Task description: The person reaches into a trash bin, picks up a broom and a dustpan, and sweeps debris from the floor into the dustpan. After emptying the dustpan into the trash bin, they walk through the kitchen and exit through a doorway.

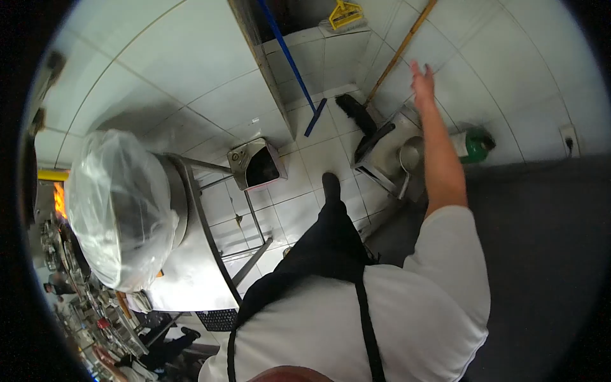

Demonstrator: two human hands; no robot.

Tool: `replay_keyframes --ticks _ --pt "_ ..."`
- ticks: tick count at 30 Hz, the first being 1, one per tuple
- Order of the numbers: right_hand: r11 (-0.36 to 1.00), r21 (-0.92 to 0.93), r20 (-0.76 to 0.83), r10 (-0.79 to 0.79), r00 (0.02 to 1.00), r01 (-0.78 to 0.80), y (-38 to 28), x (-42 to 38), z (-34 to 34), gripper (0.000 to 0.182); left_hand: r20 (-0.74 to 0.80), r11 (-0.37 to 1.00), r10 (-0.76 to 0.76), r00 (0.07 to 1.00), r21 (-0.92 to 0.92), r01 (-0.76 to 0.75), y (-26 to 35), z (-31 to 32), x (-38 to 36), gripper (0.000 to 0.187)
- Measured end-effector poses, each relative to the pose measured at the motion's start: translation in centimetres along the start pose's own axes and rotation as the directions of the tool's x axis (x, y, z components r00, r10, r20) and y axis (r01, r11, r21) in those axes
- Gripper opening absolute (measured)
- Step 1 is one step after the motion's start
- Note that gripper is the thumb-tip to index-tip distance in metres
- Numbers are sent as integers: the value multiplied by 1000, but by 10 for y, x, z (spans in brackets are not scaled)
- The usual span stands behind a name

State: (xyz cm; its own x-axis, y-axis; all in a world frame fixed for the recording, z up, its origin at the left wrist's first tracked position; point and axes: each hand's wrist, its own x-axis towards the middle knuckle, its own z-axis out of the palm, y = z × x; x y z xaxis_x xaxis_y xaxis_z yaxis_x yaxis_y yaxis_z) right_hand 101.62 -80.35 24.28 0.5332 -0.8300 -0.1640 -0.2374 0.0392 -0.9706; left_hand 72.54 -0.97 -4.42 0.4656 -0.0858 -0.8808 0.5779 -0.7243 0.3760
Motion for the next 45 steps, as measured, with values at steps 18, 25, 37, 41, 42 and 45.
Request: replay_keyframes --ticks 18,25,37,41,42,45 --pt "956 187 181 -259 949 225 -4 286 81 37 135 697 677 723 196 -690 605 163 118 83" --pt "915 250 220 -372 902 317 2 231 118 28 413 533 728 547 161 -830 723 286 175 51" --pt "907 346 -96 -223 970 242 51 212 94 24 183 540 830 527 -26 -842 679 206 195 31" --pt "872 343 -61 -350 935 349 13 199 88 30 175 449 882 437 -37 -893 646 185 195 27" --pt "876 333 -78 -342 936 348 -2 188 92 32 221 447 874 432 -15 -895 641 186 199 26" --pt "850 387 0 -386 922 356 -20 174 94 35 219 446 865 452 81 -891 654 185 190 25"
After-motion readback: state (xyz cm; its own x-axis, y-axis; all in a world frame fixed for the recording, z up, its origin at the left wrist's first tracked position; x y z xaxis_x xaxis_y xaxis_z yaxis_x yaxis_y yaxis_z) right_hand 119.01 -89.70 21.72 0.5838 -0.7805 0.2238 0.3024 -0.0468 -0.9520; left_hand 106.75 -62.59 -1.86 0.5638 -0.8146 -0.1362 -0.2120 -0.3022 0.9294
